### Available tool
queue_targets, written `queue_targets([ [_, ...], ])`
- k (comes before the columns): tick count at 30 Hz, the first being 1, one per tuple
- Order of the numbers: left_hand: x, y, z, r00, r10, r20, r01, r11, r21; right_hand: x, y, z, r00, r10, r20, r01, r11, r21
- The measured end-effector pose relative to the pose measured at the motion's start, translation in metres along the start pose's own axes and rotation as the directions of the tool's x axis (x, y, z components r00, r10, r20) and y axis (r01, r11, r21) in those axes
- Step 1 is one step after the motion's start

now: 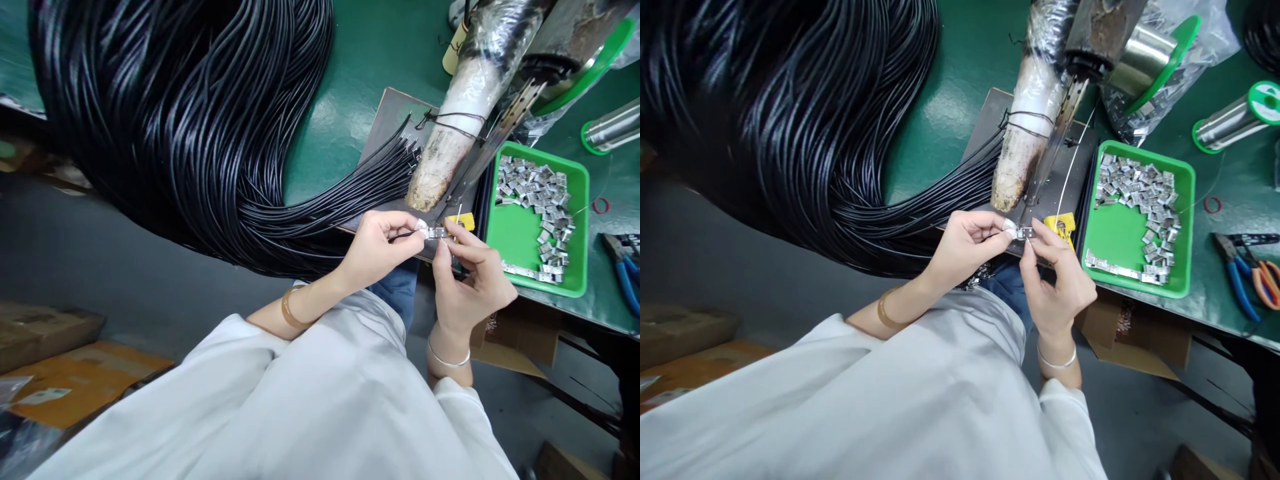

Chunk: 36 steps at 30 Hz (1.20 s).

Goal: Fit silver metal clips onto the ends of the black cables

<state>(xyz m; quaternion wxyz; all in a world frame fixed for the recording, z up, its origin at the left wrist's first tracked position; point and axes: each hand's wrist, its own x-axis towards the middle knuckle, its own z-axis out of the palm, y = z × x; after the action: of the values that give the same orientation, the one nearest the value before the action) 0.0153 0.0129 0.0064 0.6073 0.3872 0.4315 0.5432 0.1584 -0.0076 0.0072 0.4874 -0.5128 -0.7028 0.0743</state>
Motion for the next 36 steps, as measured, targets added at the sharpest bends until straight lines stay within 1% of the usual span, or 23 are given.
queue_targets([
  [3,0.0,0.002,-0.003,0.998,0.049,0.042,-0.051,0.998,0.042,0.001,0.001,0.001,0.997,-0.077,-0.024,0.077,0.997,-0.015],
  [5,0.0,0.002,-0.004,0.996,0.058,0.063,-0.062,0.996,0.061,0.001,0.0,0.001,0.988,-0.147,-0.043,0.145,0.989,-0.04],
  [6,0.0,0.003,-0.005,0.996,0.054,0.066,-0.058,0.996,0.065,0.001,0.0,0.002,0.986,-0.161,-0.051,0.159,0.986,-0.045],
  [8,-0.001,0.002,-0.004,0.998,0.036,0.06,-0.04,0.997,0.061,0.001,-0.001,0.001,0.99,-0.122,-0.065,0.122,0.993,-0.005],
  [10,-0.001,0.001,-0.003,0.998,0.024,0.051,-0.026,0.999,0.043,0.003,-0.001,-0.002,0.991,-0.045,-0.126,0.055,0.995,0.078],
  [11,-0.001,0.001,-0.002,0.999,0.023,0.046,-0.025,0.999,0.036,0.004,0.0,-0.004,0.979,-0.035,-0.202,0.062,0.99,0.126],
  [12,-0.001,0.001,-0.001,0.999,0.026,0.04,-0.027,0.999,0.034,0.007,0.0,-0.006,0.95,-0.046,-0.308,0.1,0.982,0.161],
  [13,-0.001,0.001,-0.001,0.999,0.029,0.037,-0.03,0.999,0.037,0.009,0.001,-0.007,0.902,-0.068,-0.426,0.158,0.971,0.178],
  [14,-0.001,0.001,0.0,0.999,0.032,0.036,-0.033,0.999,0.04,0.011,0.001,-0.008,0.852,-0.079,-0.517,0.201,0.962,0.184],
  [15,-0.001,0.001,0.001,0.999,0.033,0.038,-0.034,0.999,0.041,0.012,0.001,-0.009,0.824,-0.066,-0.562,0.209,0.959,0.193],
  [16,0.0,0.001,0.001,0.999,0.033,0.041,-0.034,0.999,0.037,0.012,0.001,-0.009,0.825,-0.034,-0.563,0.18,0.962,0.207],
  [17,0.0,0.001,0.001,0.999,0.032,0.041,-0.034,0.999,0.032,0.012,0.0,-0.008,0.849,0.007,-0.528,0.127,0.968,0.218],
  [18,0.0,0.001,0.001,0.999,0.031,0.038,-0.032,0.999,0.029,0.01,-0.001,-0.007,0.884,0.046,-0.465,0.063,0.974,0.215],
  [20,0.001,-0.001,0.001,0.999,0.034,0.027,-0.035,0.999,0.034,0.005,-0.003,-0.004,0.943,0.065,-0.327,-0.011,0.987,0.163],
  [22,0.001,-0.002,0.001,0.999,0.045,0.014,-0.046,0.998,0.049,0.002,-0.003,-0.002,0.98,0.011,-0.199,0.004,0.997,0.074],
  [23,0.001,-0.003,0.001,0.999,0.054,0.008,-0.054,0.997,0.054,0.001,-0.002,-0.001,0.991,-0.02,-0.134,0.025,0.999,0.035],
  [25,0.001,-0.005,0.001,0.998,0.067,-0.007,-0.067,0.996,0.057,0.001,-0.001,-0.001,0.995,-0.078,-0.057,0.078,0.997,-0.002],
  [27,0.001,-0.005,0.001,0.997,0.077,-0.023,-0.076,0.995,0.064,0.004,-0.001,-0.001,0.994,-0.1,-0.033,0.1,0.995,-0.006],
  [31,0.0,-0.003,0.002,0.994,0.104,-0.038,-0.101,0.991,0.086,0.008,-0.002,-0.003,0.995,-0.101,-0.007,0.101,0.994,-0.033],
  [34,0.0,-0.001,0.003,0.993,0.108,-0.039,-0.104,0.99,0.098,0.009,-0.003,-0.003,0.993,-0.116,-0.013,0.116,0.993,-0.034],
  [36,0.001,-0.001,0.003,0.996,0.086,-0.027,-0.083,0.991,0.105,0.008,-0.002,-0.003,0.995,-0.095,-0.021,0.095,0.995,-0.012],
])
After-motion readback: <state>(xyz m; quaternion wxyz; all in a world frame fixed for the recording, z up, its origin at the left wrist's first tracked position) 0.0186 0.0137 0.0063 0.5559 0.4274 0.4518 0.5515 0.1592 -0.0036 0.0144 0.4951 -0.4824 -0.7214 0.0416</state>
